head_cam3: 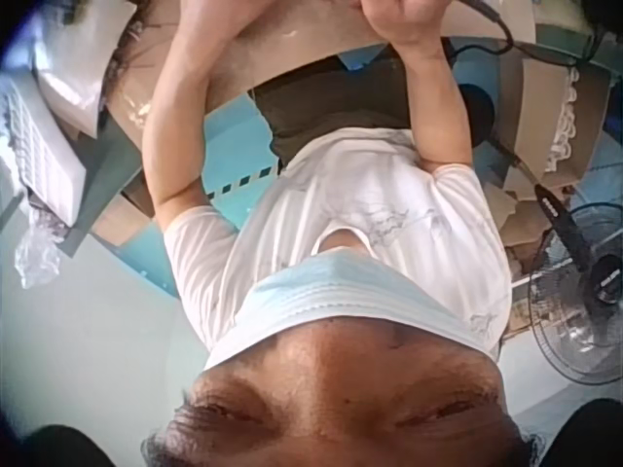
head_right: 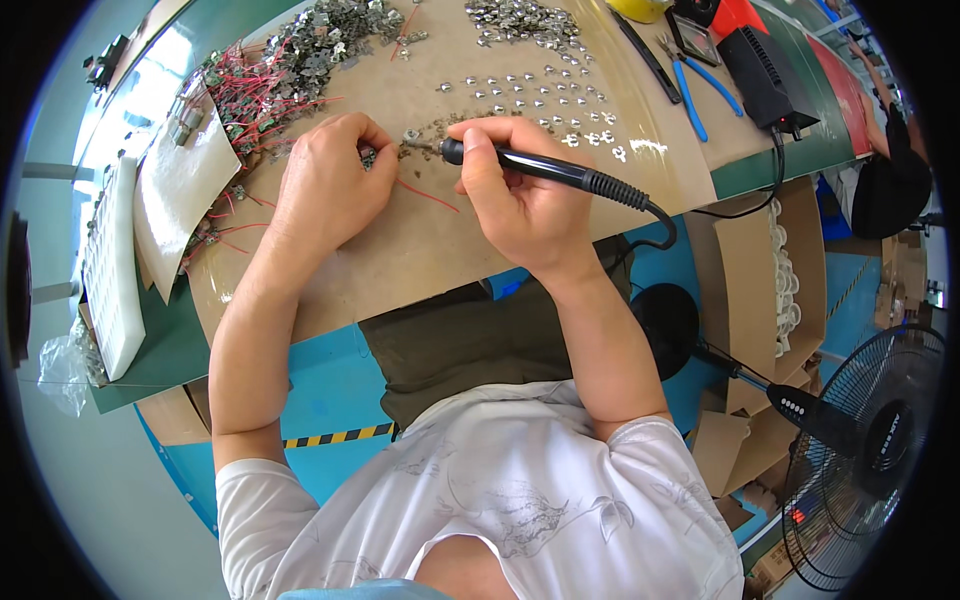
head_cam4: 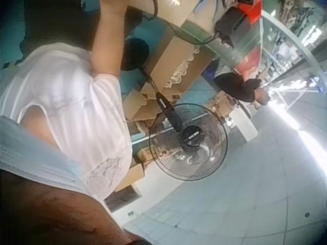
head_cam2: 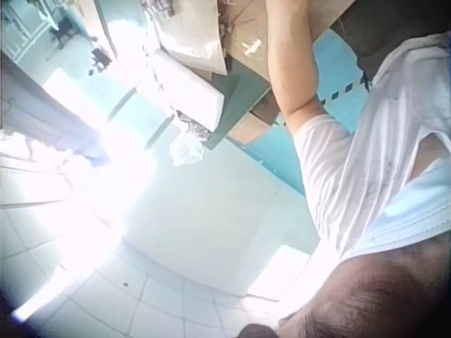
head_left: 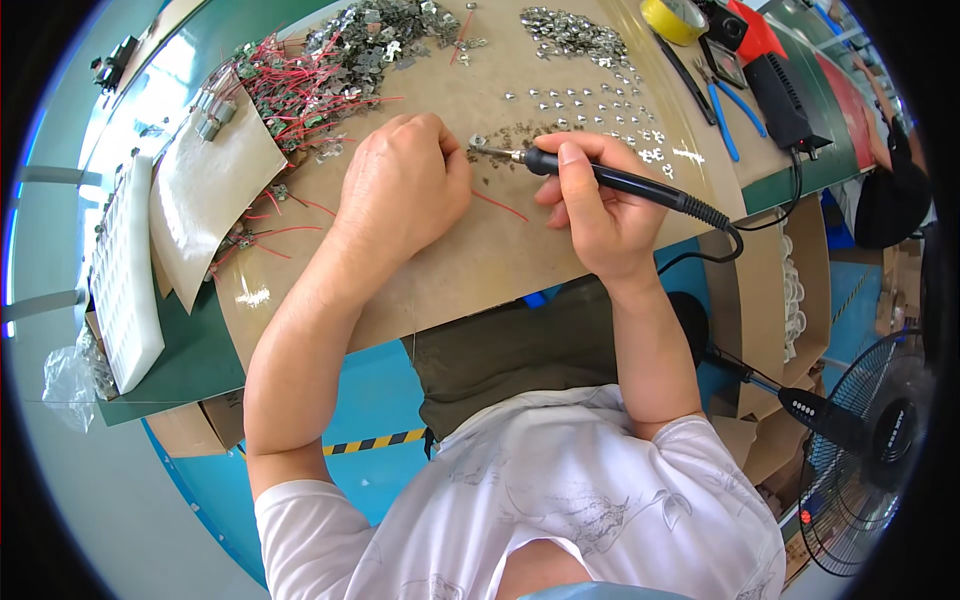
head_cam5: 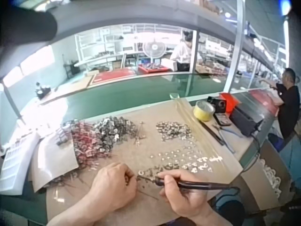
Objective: Soldering wires and small electronic components onto circuit boards at a factory workbench.
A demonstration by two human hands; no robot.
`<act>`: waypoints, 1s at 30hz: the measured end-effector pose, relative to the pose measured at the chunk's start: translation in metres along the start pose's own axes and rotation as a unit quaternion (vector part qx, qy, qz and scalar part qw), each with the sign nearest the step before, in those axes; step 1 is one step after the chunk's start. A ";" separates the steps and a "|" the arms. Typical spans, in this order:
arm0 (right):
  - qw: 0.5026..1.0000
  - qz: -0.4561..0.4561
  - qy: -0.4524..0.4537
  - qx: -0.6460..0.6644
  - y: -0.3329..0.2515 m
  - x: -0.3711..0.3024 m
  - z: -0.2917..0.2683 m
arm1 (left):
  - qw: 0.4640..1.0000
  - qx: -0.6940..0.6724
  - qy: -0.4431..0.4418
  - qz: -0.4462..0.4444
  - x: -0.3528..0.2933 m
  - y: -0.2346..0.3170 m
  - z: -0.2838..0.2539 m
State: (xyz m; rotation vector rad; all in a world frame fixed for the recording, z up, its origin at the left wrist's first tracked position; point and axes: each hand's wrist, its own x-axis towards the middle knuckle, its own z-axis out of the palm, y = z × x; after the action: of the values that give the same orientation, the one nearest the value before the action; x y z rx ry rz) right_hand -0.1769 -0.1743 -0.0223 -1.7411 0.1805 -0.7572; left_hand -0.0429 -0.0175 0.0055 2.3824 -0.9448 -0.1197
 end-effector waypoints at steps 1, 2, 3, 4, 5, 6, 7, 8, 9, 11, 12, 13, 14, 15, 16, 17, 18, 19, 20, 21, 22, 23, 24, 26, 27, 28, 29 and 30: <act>1.000 0.000 0.001 0.000 0.000 0.000 0.000 | 1.000 0.000 0.000 0.000 0.000 0.000 0.000; 1.000 -0.001 0.000 0.002 0.000 0.000 0.000 | 1.000 -0.001 -0.001 0.000 0.000 0.001 0.000; 1.000 -0.003 0.000 0.005 0.000 0.000 0.000 | 1.000 -0.001 -0.003 0.000 0.000 0.001 0.000; 1.000 -0.003 0.001 0.005 -0.001 0.000 0.000 | 1.000 -0.001 -0.003 0.000 0.000 0.001 0.000; 1.000 -0.005 0.010 0.002 -0.002 -0.001 0.001 | 1.000 -0.001 -0.002 0.000 0.000 0.001 0.000; 1.000 -0.007 0.019 -0.002 -0.002 -0.001 0.001 | 1.000 -0.001 -0.001 -0.001 -0.001 0.000 0.001; 1.000 -0.008 0.019 -0.002 -0.003 -0.003 0.000 | 1.000 -0.001 -0.001 -0.001 -0.001 0.000 0.000; 1.000 -0.002 0.022 0.010 -0.004 -0.004 -0.001 | 1.000 -0.001 -0.001 0.000 -0.001 0.000 0.000; 0.999 0.004 0.024 0.022 -0.005 -0.004 -0.002 | 1.000 0.000 -0.001 0.001 -0.001 0.000 0.000; 0.999 0.002 0.031 0.031 -0.005 -0.003 -0.002 | 1.000 0.000 0.004 0.004 -0.002 -0.001 -0.001; 0.998 0.002 0.039 0.040 -0.004 -0.003 -0.001 | 1.000 0.000 0.007 0.007 -0.002 -0.002 -0.001; 0.998 -0.003 0.039 0.039 -0.001 0.000 -0.002 | 1.000 0.000 0.012 0.010 0.000 -0.002 0.000; 0.998 -0.020 0.037 0.049 0.003 0.004 -0.002 | 1.000 0.002 0.009 0.012 0.000 -0.002 0.001; 0.997 -0.038 0.035 0.059 0.004 0.009 -0.003 | 1.000 0.005 0.008 0.015 0.002 -0.002 0.001; 0.997 -0.044 0.033 0.059 -0.001 0.015 -0.005 | 1.000 0.005 0.014 0.016 0.002 -0.003 0.001; 0.999 -0.043 -0.001 -0.011 -0.010 0.023 -0.008 | 1.000 0.006 0.013 0.019 0.002 -0.003 0.002; 0.995 -0.043 -0.033 -0.081 -0.017 0.030 -0.010 | 1.000 0.006 0.012 0.022 0.003 -0.004 0.002; 0.995 -0.053 -0.031 -0.082 -0.013 0.040 -0.011 | 0.999 0.007 0.020 0.027 0.003 -0.003 0.002; 0.968 -0.183 -0.037 -0.165 -0.001 0.056 -0.011 | 0.999 0.009 0.019 0.025 0.004 -0.002 0.001; 0.918 -0.309 -0.041 -0.246 0.005 0.066 -0.013 | 0.999 0.011 0.019 0.025 0.004 0.000 0.001; 0.919 -0.288 -0.083 -0.256 0.006 0.070 -0.014 | 0.999 0.009 0.028 0.035 0.001 -0.002 0.001; 0.911 -0.303 -0.074 -0.269 0.007 0.074 -0.014 | 0.999 0.014 0.019 0.026 0.001 -0.004 0.001; 0.904 -0.288 -0.107 -0.298 0.005 0.072 -0.008 | 1.000 0.018 0.011 0.019 0.001 -0.006 0.001; 0.894 -0.256 -0.139 -0.340 0.012 0.069 -0.006 | 1.000 0.009 -0.001 0.005 0.001 -0.007 0.008; 0.897 -0.242 -0.143 -0.343 0.016 0.067 -0.005 | 1.000 0.004 0.008 0.009 0.002 -0.007 0.010; 0.890 -0.252 -0.130 -0.358 0.017 0.068 -0.005 | 1.000 0.000 0.013 0.008 0.001 -0.007 0.011; 0.891 -0.242 -0.138 -0.359 0.016 0.066 -0.003 | 1.000 -0.005 0.019 0.023 -0.001 -0.007 0.010; 0.892 -0.231 -0.145 -0.360 0.014 0.065 -0.004 | 1.000 -0.002 0.017 0.016 -0.001 -0.006 0.009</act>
State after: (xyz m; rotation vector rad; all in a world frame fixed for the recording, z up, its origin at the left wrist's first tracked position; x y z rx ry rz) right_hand -0.1246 -0.2141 -0.0093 -2.6415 -0.1989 -0.8071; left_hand -0.0429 -0.0178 -0.0053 2.3565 -0.9646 -0.0683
